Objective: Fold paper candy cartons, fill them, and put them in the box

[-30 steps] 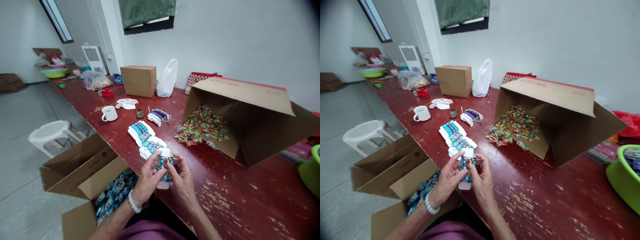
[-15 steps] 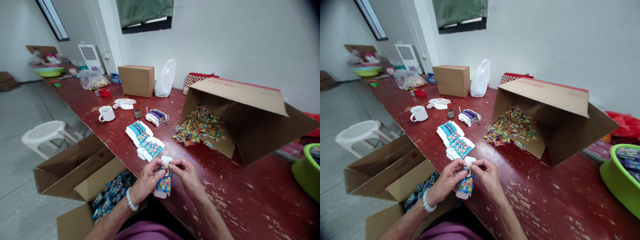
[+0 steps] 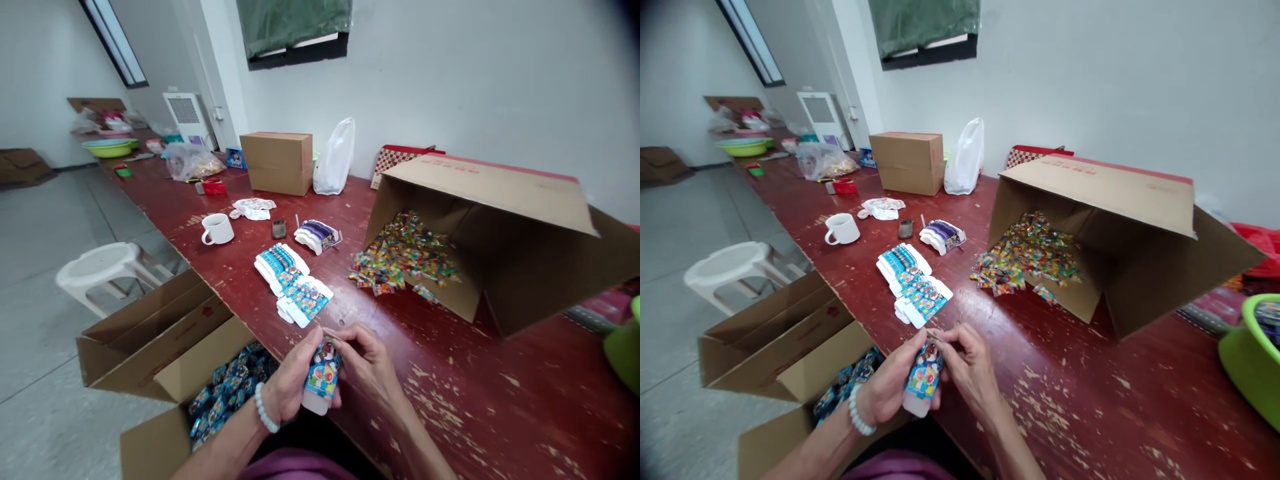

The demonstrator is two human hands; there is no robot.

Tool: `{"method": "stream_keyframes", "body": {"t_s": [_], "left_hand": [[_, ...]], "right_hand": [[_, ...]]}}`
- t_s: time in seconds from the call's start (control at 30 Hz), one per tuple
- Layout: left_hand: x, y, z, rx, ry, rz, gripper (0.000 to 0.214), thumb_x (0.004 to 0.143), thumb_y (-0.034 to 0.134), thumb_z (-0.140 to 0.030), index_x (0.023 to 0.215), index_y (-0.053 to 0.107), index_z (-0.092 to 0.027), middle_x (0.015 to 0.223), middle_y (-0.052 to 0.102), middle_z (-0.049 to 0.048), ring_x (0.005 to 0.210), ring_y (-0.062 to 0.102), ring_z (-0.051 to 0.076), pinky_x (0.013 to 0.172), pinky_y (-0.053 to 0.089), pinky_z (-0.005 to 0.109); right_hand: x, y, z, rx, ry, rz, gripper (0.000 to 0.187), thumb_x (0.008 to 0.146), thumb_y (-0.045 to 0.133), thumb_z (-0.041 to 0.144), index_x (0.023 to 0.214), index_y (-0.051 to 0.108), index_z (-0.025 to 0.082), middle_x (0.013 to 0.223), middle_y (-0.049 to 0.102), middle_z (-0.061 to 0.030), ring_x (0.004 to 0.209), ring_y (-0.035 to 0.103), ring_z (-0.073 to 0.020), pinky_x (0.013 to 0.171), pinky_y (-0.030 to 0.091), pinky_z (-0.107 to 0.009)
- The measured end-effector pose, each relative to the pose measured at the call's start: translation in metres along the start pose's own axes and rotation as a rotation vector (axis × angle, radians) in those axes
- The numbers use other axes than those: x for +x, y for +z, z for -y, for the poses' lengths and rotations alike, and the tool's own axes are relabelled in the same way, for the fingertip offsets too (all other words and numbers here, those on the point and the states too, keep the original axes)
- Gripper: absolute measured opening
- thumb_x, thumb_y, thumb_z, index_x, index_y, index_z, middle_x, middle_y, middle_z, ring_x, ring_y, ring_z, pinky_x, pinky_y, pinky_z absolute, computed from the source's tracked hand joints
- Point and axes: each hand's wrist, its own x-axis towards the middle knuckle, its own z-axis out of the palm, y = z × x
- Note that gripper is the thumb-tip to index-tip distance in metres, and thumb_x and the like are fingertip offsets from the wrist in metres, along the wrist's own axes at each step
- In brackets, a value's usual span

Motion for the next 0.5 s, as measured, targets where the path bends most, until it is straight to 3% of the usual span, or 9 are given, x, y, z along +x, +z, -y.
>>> {"method": "stream_keyframes", "body": {"t_s": [0.1,0.2,0.37,0.43,0.5], "left_hand": [[0.004,0.001,0.002,0.019,0.004,-0.084,0.06,0.088,0.038,-0.067,0.127,0.047,-0.023,0.066,0.064,0.0016,0.044,0.06,0.017,0.039,0.047,0.026],[0.006,0.002,0.003,0.138,0.098,-0.128,0.062,0.088,0.041,-0.066,0.127,0.052,-0.019,0.064,0.065,0.0021,0.044,0.06,0.016,0.04,0.047,0.024],[0.005,0.002,0.005,0.22,0.115,-0.099,0.073,0.089,0.031,-0.07,0.133,0.052,-0.015,0.066,0.066,0.0048,0.045,0.058,0.013,0.041,0.044,0.02],[0.004,0.001,0.004,0.237,0.126,-0.085,0.073,0.089,0.032,-0.069,0.135,0.052,-0.016,0.067,0.067,0.0056,0.044,0.058,0.012,0.041,0.043,0.02],[0.002,0.0,0.002,0.26,0.158,-0.096,0.07,0.09,0.035,-0.067,0.133,0.054,-0.016,0.066,0.066,0.0053,0.045,0.058,0.013,0.041,0.044,0.02]], "right_hand": [[-0.001,-0.002,-0.001,-0.159,-0.071,0.056,0.021,0.089,0.061,0.038,0.077,0.068,0.021,0.076,0.063,-0.0017,0.069,0.061,-0.0161,0.064,0.047,-0.028],[0.002,-0.003,0.001,-0.175,-0.008,0.048,0.02,0.086,0.064,0.038,0.076,0.065,0.02,0.076,0.064,-0.0023,0.067,0.062,-0.0168,0.056,0.048,-0.026],[0.01,-0.001,0.01,0.07,0.205,0.145,0.019,0.081,0.068,0.038,0.08,0.065,0.018,0.072,0.069,-0.0019,0.046,0.058,-0.0133,0.045,0.047,-0.025],[0.011,0.0,0.014,0.157,0.233,0.156,0.021,0.08,0.069,0.038,0.077,0.065,0.018,0.067,0.069,-0.0016,0.044,0.057,-0.0132,0.044,0.047,-0.025],[0.011,0.0,0.016,0.174,0.201,0.146,0.02,0.08,0.069,0.037,0.076,0.065,0.018,0.076,0.071,-0.003,0.046,0.057,-0.0125,0.045,0.047,-0.025]]}}
